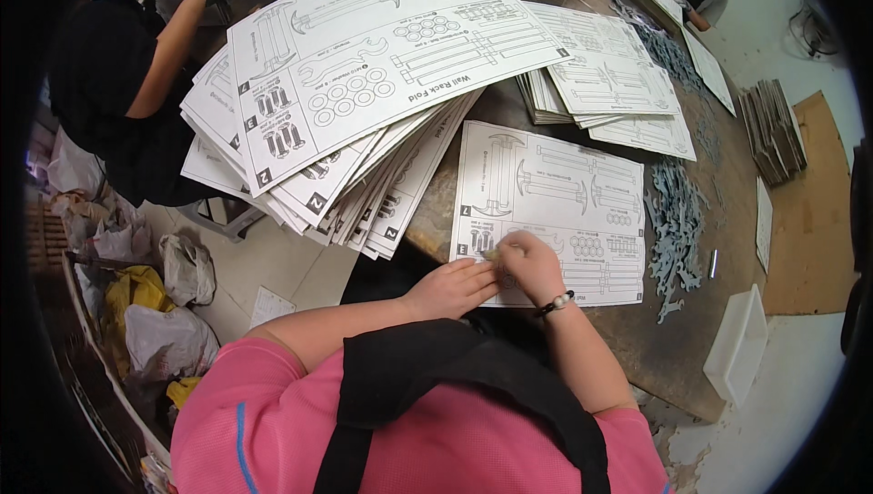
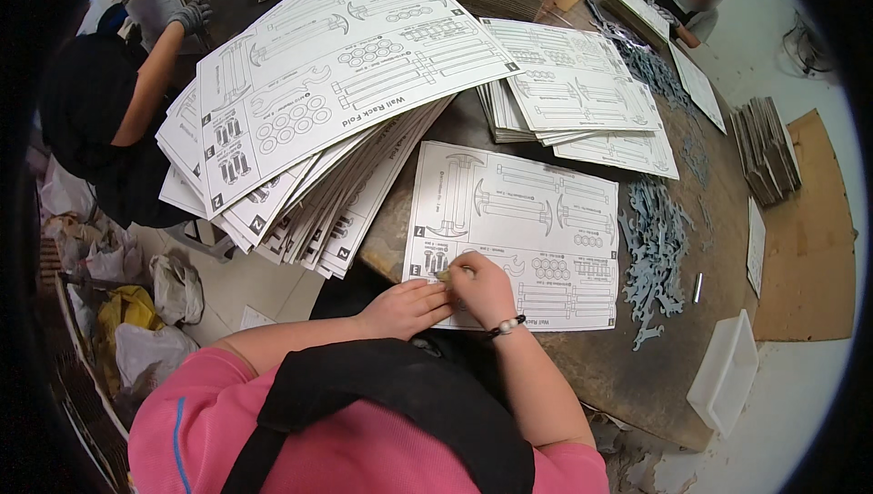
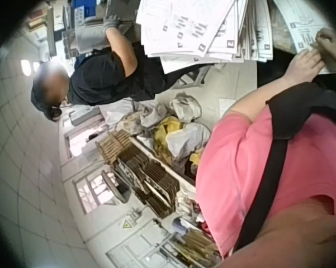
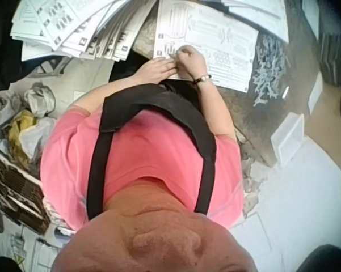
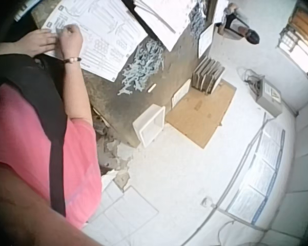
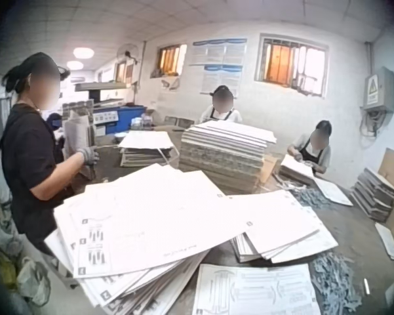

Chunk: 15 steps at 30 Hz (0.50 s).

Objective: The person repeatedly marks printed paper sheets with a small tool, then stacks them. They occasionally lift and reposition stacks of paper and cardboard on the table.

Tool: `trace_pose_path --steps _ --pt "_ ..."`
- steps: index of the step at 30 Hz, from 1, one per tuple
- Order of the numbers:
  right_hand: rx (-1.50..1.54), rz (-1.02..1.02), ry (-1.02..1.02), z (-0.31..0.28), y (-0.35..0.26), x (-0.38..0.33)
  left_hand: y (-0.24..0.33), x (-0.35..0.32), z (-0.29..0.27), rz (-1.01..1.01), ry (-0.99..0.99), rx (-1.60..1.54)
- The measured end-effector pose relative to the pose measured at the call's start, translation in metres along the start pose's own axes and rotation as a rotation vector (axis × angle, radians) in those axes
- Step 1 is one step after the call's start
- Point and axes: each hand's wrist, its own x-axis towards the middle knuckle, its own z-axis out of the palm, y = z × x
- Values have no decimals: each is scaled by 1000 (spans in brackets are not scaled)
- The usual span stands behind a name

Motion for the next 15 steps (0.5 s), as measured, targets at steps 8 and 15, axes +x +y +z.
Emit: trace_pose_path --steps 8,15 --pt "-59 -125 67 0 -2 -6 2 0 -5 2 -11 43" --pt "278 209 65 -3 25 -2 1 2 -8 -11 -43 18"
